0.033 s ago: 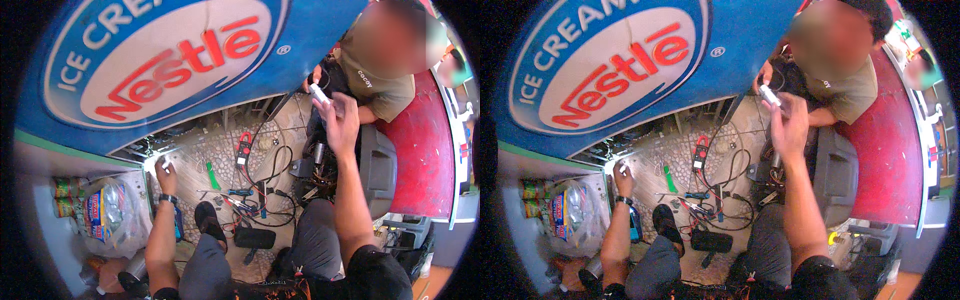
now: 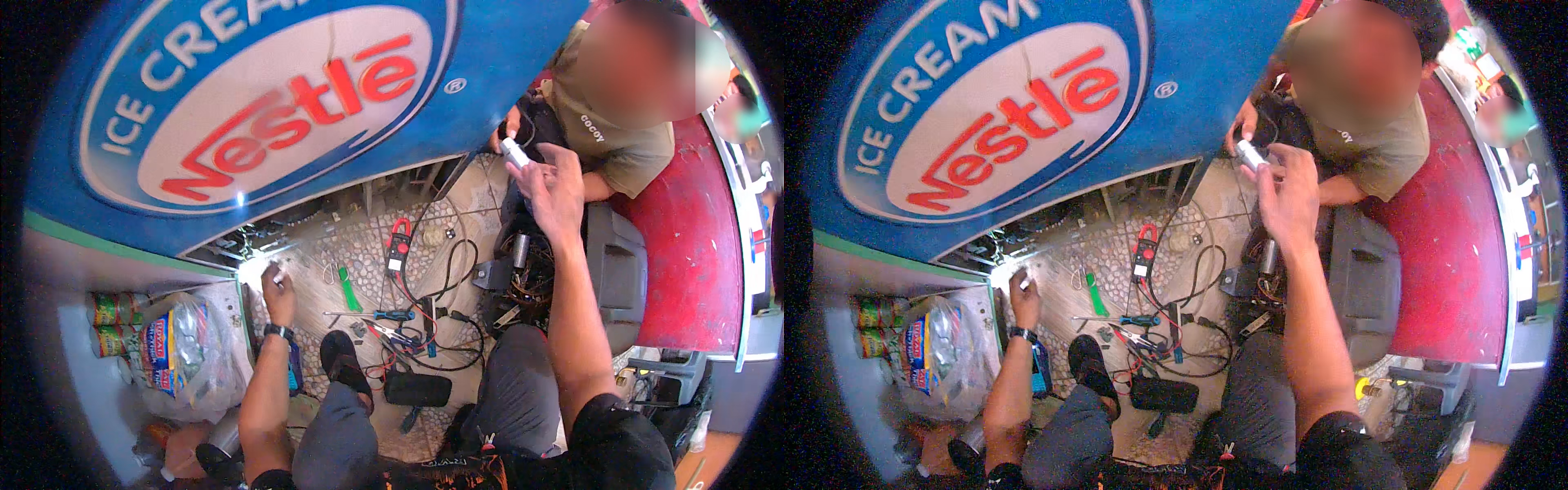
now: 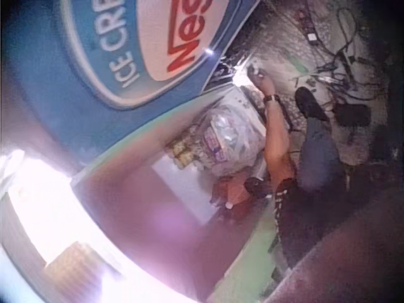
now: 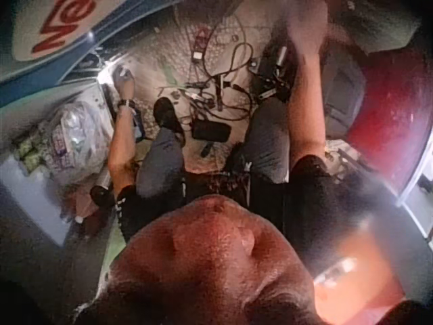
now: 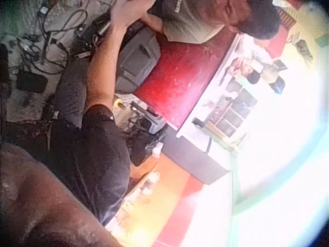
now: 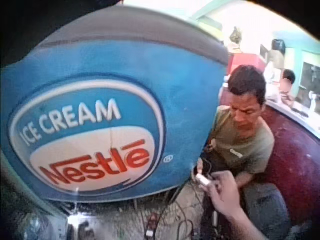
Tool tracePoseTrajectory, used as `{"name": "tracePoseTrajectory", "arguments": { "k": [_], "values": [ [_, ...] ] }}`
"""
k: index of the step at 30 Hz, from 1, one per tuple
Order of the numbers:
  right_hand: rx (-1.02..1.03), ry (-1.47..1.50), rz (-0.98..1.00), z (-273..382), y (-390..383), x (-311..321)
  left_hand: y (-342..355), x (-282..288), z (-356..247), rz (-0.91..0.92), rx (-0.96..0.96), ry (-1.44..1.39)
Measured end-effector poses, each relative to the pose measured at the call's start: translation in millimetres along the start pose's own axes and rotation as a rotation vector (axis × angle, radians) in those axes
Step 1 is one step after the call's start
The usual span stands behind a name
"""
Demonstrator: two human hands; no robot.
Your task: The person repairs an ice cream freezer by handling wires and components at the base of the unit using a multimeter and various small hand tools.
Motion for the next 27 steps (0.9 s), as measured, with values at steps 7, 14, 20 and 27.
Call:
{"name": "tracePoseTrajectory", "arguments": {
  "k": [7, 14, 20, 27],
  "values": [
    [0.004, -0.594, 0.475, -33, 37, -56, -52, -33, -149, 0.64, 0.03, -0.014],
    [0.012, -0.46, 0.369, -36, 21, -27, -45, -55, -319, 0.875, -0.108, 0.019],
    [0.19, 0.157, 0.219, -8, -30, 28, -61, -77, -420, 1.005, 0.014, -0.194],
    [0.025, 0.823, 0.679, 32, -156, 63, -117, -120, -430, 0.923, 0.534, -0.926]
  ]
}}
Point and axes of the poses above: each hand's wrist, its own y-axis towards the middle knuckle, its own x-axis out of the back of the hand, z = x × y, the point moved 7 cm from there along y, towards the middle knuckle, and after that the axes turned 13 degrees about -y, right-handed, at the moved point
